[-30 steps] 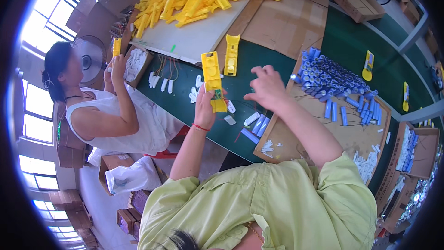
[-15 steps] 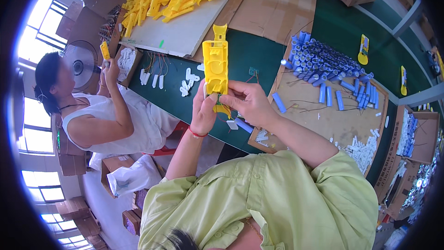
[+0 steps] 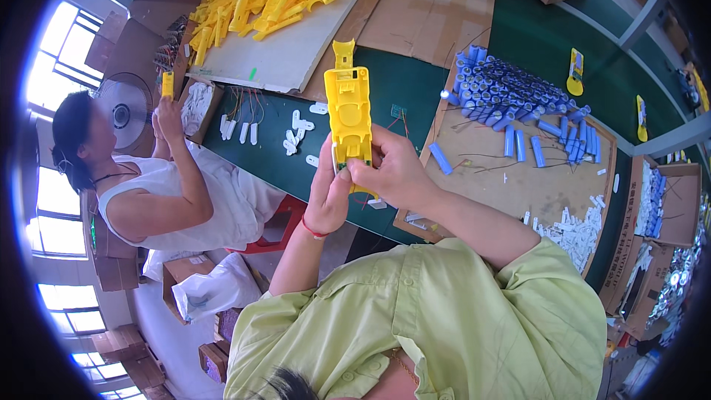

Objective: The person assembles flashlights by fitting batteries, circuit boards, and small plastic parts into plastic housings by hand, placing the assembled housings aside on the table.

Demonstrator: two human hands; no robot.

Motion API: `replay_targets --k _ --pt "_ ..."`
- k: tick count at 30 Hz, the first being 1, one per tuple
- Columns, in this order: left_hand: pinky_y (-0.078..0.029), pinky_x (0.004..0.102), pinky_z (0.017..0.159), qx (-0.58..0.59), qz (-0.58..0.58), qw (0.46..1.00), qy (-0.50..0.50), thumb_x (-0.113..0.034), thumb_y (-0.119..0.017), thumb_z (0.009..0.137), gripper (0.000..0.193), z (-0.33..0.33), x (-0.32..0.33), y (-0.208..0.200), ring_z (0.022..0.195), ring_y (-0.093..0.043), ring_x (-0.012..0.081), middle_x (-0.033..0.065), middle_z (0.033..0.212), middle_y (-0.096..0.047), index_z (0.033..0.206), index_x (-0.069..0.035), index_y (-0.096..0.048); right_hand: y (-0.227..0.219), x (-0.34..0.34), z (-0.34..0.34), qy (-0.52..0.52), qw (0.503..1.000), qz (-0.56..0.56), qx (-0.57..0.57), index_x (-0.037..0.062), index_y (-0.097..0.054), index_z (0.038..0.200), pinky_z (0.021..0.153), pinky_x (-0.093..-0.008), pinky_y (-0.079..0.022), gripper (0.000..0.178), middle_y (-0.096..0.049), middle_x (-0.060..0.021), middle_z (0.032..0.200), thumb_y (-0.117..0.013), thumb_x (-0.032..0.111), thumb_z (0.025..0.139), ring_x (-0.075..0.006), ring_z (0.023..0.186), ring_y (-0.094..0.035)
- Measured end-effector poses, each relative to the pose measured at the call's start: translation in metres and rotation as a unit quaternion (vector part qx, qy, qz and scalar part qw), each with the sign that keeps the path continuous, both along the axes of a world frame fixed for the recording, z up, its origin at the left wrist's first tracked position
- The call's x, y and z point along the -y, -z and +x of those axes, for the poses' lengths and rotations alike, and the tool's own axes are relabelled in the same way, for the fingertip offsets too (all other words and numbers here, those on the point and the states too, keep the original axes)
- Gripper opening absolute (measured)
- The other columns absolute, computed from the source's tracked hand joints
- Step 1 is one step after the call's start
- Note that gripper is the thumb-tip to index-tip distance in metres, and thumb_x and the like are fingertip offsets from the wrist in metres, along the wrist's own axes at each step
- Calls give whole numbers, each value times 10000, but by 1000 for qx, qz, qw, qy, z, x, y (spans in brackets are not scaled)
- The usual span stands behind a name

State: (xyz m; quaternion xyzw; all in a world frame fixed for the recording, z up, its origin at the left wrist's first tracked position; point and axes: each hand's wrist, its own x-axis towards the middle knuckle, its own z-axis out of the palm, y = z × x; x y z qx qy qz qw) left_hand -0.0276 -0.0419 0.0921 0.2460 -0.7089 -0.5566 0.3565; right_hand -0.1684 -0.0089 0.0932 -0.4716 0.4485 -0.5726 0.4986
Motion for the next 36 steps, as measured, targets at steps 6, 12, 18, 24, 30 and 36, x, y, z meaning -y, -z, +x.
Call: replay_targets --k 6,12,18,24,30,36 --pt "-374 311 952 7 -6 1000 -5 -11 -344 854 554 9 4 7 1117 -498 245 171 1237 -461 1385 29 -190 2 3 13 14 999 12 40 19 -549 1045 560 -195 -375 299 -520 20 781 -581 112 763 -23 628 -414" --pt "-470 367 817 -100 194 976 -16 -331 -354 888 501 12 24 17 934 -562 236 123 1110 -513 1303 -49 -335 13 12 -4 -74 967 24 244 12 -503 1191 779 -253 -428 492 -605 -61 1012 -565 376 866 -77 924 -523" --pt "-488 333 746 -249 260 930 -75 -362 -292 973 397 6 31 3 857 -582 177 102 1000 -516 1233 -70 -359 53 -22 -5 -293 942 147 66 3 -527 1186 796 -278 -453 422 -627 -51 1014 -526 318 905 -135 945 -580" --pt "-475 301 744 -119 152 966 -172 -385 -309 974 396 29 58 35 836 -556 137 70 964 -508 1200 -66 -367 -7 -28 -25 -80 930 -48 -355 46 -615 1066 692 -270 -484 259 -651 -99 892 -624 150 829 -150 790 -624" --pt "-497 277 651 -4 200 979 -45 -97 -537 891 241 11 17 42 754 -585 141 53 905 -547 1095 -35 -426 -13 29 -36 187 974 -125 -1 28 -584 893 643 -225 -493 130 -650 -72 860 -630 58 775 -91 760 -621" --pt "-481 282 694 50 123 989 -60 -109 -550 888 332 4 12 39 786 -581 138 68 927 -556 1168 -16 -397 -8 31 -36 249 727 -307 -561 100 -641 1002 465 -305 -390 287 -434 -12 621 -684 230 748 -183 537 -481"
